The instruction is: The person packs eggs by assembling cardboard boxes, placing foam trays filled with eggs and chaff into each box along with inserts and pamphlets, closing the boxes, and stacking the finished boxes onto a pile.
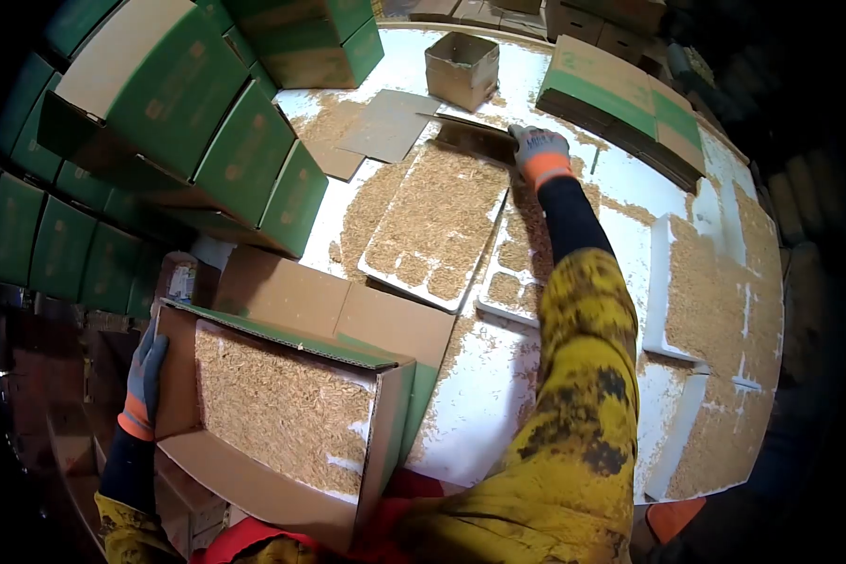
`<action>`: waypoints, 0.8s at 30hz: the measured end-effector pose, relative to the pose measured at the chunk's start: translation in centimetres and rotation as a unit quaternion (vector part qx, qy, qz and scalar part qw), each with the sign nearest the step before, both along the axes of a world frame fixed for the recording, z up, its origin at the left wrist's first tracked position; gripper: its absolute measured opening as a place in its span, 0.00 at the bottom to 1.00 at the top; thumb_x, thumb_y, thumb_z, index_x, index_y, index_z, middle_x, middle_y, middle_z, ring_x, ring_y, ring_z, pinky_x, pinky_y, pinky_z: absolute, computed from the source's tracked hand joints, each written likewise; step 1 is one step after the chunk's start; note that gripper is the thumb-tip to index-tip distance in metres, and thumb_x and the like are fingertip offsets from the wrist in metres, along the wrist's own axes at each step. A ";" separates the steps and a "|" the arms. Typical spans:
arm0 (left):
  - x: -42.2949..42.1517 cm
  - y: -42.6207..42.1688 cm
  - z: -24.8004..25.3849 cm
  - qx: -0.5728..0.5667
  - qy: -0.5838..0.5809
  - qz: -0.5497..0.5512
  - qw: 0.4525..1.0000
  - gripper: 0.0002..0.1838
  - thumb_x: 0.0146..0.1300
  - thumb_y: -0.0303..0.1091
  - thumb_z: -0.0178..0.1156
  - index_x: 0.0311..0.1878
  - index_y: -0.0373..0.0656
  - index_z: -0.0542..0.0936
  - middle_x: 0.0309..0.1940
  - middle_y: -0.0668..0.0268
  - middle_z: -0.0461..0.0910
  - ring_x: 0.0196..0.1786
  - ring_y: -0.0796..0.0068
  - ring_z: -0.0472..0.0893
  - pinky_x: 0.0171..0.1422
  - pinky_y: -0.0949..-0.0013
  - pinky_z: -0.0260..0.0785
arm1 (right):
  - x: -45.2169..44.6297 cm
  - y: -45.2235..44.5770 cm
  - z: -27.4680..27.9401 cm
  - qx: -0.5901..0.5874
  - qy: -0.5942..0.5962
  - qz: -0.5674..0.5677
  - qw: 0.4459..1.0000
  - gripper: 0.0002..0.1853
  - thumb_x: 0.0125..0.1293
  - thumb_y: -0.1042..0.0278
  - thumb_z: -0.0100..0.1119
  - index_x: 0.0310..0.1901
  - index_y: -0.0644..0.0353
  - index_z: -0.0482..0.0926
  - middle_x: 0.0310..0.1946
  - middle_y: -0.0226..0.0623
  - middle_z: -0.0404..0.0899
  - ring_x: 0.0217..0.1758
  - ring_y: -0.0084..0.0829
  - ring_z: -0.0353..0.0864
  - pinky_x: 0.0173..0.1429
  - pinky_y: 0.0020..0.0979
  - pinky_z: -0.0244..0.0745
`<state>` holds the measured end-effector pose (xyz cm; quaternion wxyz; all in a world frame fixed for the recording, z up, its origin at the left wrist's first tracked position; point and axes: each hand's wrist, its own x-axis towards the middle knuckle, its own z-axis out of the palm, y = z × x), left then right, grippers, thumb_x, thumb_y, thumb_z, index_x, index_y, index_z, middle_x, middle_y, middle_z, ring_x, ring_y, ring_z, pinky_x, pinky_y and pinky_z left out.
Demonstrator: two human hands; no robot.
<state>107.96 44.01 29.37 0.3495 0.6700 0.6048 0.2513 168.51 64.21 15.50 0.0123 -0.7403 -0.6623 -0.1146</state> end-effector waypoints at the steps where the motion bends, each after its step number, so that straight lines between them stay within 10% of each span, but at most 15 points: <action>1: -0.2 -0.1 -0.1 0.024 0.028 -0.010 0.999 0.25 0.71 0.37 0.47 0.65 0.31 0.64 0.62 0.58 0.69 0.63 0.72 0.67 0.66 0.72 0.57 | -0.4 -2.1 1.3 0.081 -0.009 0.047 0.996 0.19 0.57 0.66 0.55 0.52 0.48 0.77 0.47 0.38 0.79 0.50 0.40 0.77 0.54 0.39 0.71; 4: 0.4 0.0 0.4 -0.020 -0.032 0.029 0.999 0.24 0.70 0.36 0.47 0.65 0.31 0.64 0.62 0.58 0.69 0.63 0.70 0.67 0.67 0.71 0.57 | -3.0 -11.7 4.4 0.237 -0.045 0.124 0.963 0.18 0.54 0.68 0.58 0.50 0.47 0.77 0.45 0.35 0.78 0.46 0.39 0.75 0.52 0.39 0.71; 10: -2.4 -0.2 -1.7 0.053 0.021 -0.051 0.997 0.22 0.70 0.33 0.47 0.63 0.31 0.66 0.64 0.55 0.67 0.65 0.67 0.66 0.68 0.69 0.57 | -7.2 -23.8 -1.7 0.023 0.098 0.055 0.993 0.09 0.53 0.68 0.59 0.38 0.50 0.77 0.38 0.38 0.74 0.44 0.41 0.74 0.44 0.38 0.72; 17: -6.8 1.8 -5.4 0.236 0.280 -0.199 0.909 0.19 0.66 0.28 0.48 0.60 0.41 0.72 0.67 0.51 0.62 0.68 0.58 0.62 0.71 0.64 0.53 | -10.0 -27.4 9.1 0.120 0.064 0.074 0.988 0.29 0.51 0.78 0.57 0.57 0.45 0.73 0.42 0.39 0.78 0.45 0.42 0.75 0.49 0.38 0.72; 20: -5.5 2.0 -5.0 0.127 0.150 -0.173 0.965 0.20 0.68 0.30 0.47 0.62 0.41 0.71 0.66 0.53 0.63 0.68 0.59 0.63 0.72 0.64 0.53 | -11.4 -30.6 13.5 0.186 0.156 0.024 0.970 0.24 0.58 0.76 0.56 0.58 0.54 0.73 0.46 0.41 0.79 0.48 0.39 0.77 0.53 0.35 0.73; 22: -4.3 0.8 -4.7 0.113 -0.162 -0.078 0.977 0.20 0.71 0.34 0.45 0.62 0.38 0.69 0.65 0.56 0.64 0.68 0.63 0.63 0.72 0.66 0.53 | -11.8 -32.4 12.9 0.262 0.407 0.006 0.875 0.21 0.63 0.74 0.53 0.59 0.62 0.71 0.52 0.43 0.77 0.53 0.35 0.77 0.59 0.32 0.71; 24: -4.5 0.8 -2.9 -0.139 -0.571 0.037 0.808 0.21 0.72 0.38 0.45 0.62 0.35 0.69 0.62 0.60 0.69 0.63 0.67 0.69 0.68 0.69 0.60 | -15.1 -34.0 13.1 0.308 0.568 0.049 0.762 0.19 0.67 0.73 0.52 0.58 0.70 0.71 0.55 0.45 0.75 0.56 0.32 0.76 0.62 0.31 0.69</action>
